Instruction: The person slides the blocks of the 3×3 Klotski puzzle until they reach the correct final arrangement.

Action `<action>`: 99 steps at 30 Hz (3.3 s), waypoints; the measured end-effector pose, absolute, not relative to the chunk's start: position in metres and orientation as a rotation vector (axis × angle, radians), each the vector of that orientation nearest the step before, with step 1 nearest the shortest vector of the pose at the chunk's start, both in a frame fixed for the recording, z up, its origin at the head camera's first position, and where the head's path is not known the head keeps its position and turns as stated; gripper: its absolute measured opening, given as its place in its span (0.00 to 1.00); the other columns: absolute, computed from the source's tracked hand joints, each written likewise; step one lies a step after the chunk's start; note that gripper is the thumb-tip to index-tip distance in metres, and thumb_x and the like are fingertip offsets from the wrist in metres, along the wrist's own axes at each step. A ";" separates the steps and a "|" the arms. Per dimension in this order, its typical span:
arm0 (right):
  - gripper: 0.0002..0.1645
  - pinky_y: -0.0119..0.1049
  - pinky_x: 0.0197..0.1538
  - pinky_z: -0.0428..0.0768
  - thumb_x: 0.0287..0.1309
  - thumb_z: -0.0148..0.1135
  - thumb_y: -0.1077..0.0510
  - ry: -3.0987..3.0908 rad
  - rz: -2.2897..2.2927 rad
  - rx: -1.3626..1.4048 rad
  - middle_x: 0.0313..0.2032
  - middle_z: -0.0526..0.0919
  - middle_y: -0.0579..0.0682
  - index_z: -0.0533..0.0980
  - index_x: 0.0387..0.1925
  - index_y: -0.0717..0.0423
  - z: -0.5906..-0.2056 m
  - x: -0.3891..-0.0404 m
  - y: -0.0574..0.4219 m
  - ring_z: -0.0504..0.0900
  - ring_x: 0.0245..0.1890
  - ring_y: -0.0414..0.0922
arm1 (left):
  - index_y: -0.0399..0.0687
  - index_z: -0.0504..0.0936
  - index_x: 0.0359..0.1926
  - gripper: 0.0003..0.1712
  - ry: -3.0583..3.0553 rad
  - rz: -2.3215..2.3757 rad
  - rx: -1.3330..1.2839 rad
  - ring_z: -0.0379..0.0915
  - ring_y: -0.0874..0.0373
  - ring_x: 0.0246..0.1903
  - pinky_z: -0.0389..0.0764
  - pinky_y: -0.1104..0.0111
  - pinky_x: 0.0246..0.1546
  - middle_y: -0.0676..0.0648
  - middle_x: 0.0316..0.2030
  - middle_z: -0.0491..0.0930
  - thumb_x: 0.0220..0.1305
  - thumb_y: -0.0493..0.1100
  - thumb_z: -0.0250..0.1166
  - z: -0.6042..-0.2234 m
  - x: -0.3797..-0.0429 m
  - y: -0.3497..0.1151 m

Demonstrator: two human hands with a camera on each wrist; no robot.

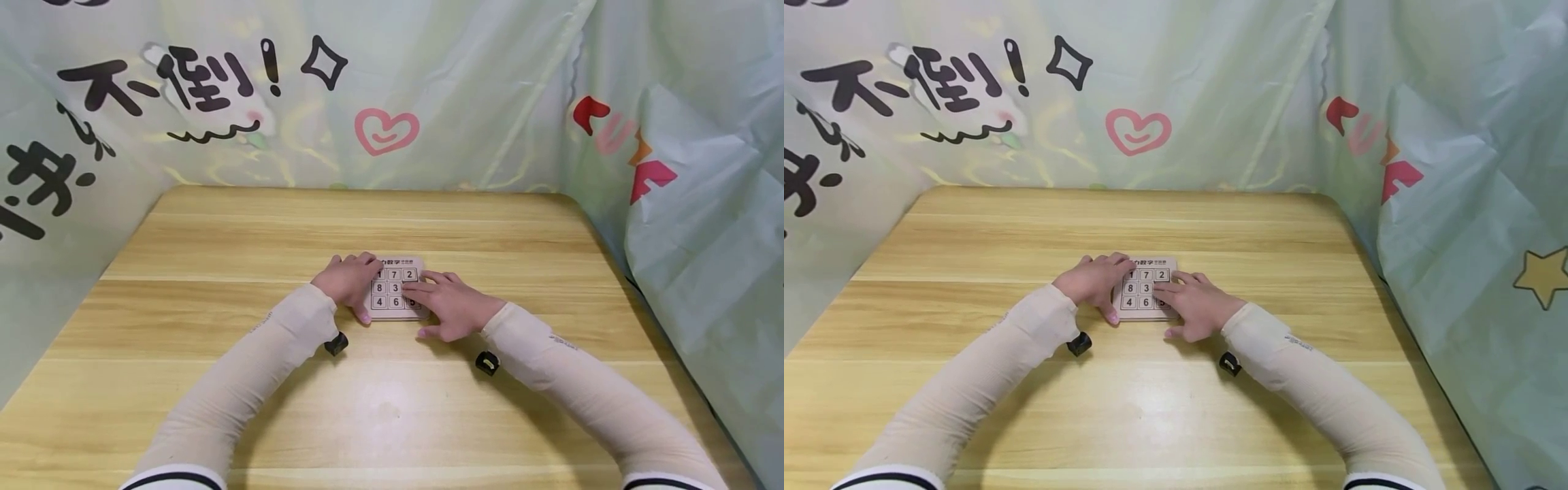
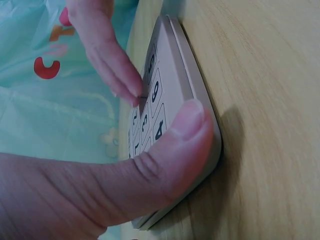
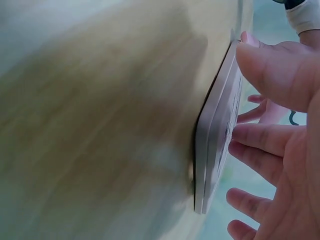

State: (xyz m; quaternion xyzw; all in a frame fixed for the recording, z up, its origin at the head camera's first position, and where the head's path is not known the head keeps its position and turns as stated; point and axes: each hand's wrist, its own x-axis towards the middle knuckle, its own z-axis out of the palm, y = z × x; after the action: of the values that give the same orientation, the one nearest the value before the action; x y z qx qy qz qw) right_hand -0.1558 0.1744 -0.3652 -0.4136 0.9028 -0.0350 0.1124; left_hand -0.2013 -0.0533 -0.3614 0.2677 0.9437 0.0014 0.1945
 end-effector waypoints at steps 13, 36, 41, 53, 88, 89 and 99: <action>0.47 0.61 0.63 0.61 0.56 0.63 0.38 2.645 -0.033 -1.241 0.69 0.64 0.52 0.63 0.69 0.59 -0.366 -0.161 0.164 0.55 0.69 0.62 | 0.49 0.58 0.73 0.69 2.648 0.045 0.731 0.57 0.42 0.66 0.55 0.46 0.65 0.43 0.72 0.54 0.28 0.61 0.82 -0.357 -0.199 -0.053; 0.45 0.62 0.63 0.59 0.56 0.64 0.40 2.649 -0.121 -1.193 0.69 0.64 0.52 0.65 0.69 0.60 -0.367 -0.161 0.181 0.55 0.70 0.62 | 0.49 0.57 0.73 0.69 2.647 -0.001 0.726 0.58 0.43 0.66 0.56 0.48 0.64 0.43 0.72 0.53 0.29 0.62 0.82 -0.356 -0.200 -0.051; 0.45 0.62 0.64 0.58 0.56 0.64 0.40 2.650 -0.116 -1.168 0.69 0.65 0.53 0.65 0.69 0.60 -0.365 -0.161 0.185 0.55 0.69 0.63 | 0.49 0.58 0.73 0.69 2.646 0.014 0.722 0.58 0.43 0.65 0.56 0.48 0.64 0.43 0.72 0.54 0.29 0.61 0.82 -0.357 -0.200 -0.051; 0.45 0.62 0.64 0.57 0.57 0.64 0.40 2.647 -0.083 -1.147 0.69 0.65 0.52 0.64 0.69 0.59 -0.364 -0.162 0.188 0.54 0.70 0.62 | 0.49 0.57 0.73 0.69 2.646 -0.006 0.717 0.60 0.43 0.64 0.57 0.48 0.62 0.43 0.72 0.54 0.29 0.62 0.82 -0.356 -0.200 -0.051; 0.36 0.62 0.65 0.56 0.69 0.43 0.43 2.658 -0.059 -1.140 0.71 0.61 0.53 0.61 0.71 0.57 -0.369 -0.183 0.158 0.53 0.71 0.60 | 0.49 0.60 0.70 0.66 2.668 0.006 0.728 0.64 0.45 0.60 0.61 0.52 0.59 0.44 0.70 0.57 0.27 0.61 0.82 -0.358 -0.196 -0.051; 0.36 0.62 0.65 0.56 0.70 0.42 0.43 2.655 -0.065 -1.141 0.71 0.61 0.53 0.61 0.71 0.57 -0.368 -0.183 0.159 0.53 0.71 0.60 | 0.49 0.60 0.70 0.66 2.667 0.006 0.728 0.64 0.45 0.60 0.61 0.52 0.59 0.44 0.70 0.57 0.27 0.61 0.82 -0.358 -0.196 -0.051; 0.33 0.63 0.66 0.54 0.74 0.35 0.44 2.652 -0.098 -1.135 0.72 0.59 0.52 0.60 0.72 0.57 -0.371 -0.184 0.159 0.51 0.71 0.60 | 0.49 0.58 0.71 0.68 2.666 -0.001 0.722 0.63 0.45 0.62 0.59 0.51 0.61 0.44 0.71 0.56 0.29 0.62 0.82 -0.358 -0.197 -0.052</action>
State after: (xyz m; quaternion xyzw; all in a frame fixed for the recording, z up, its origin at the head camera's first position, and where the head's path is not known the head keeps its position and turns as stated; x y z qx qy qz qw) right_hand -0.1843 0.1592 -0.3706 -0.3899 0.9114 -0.0335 0.1273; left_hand -0.1966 -0.0516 -0.3583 0.2568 0.9479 -0.0002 0.1886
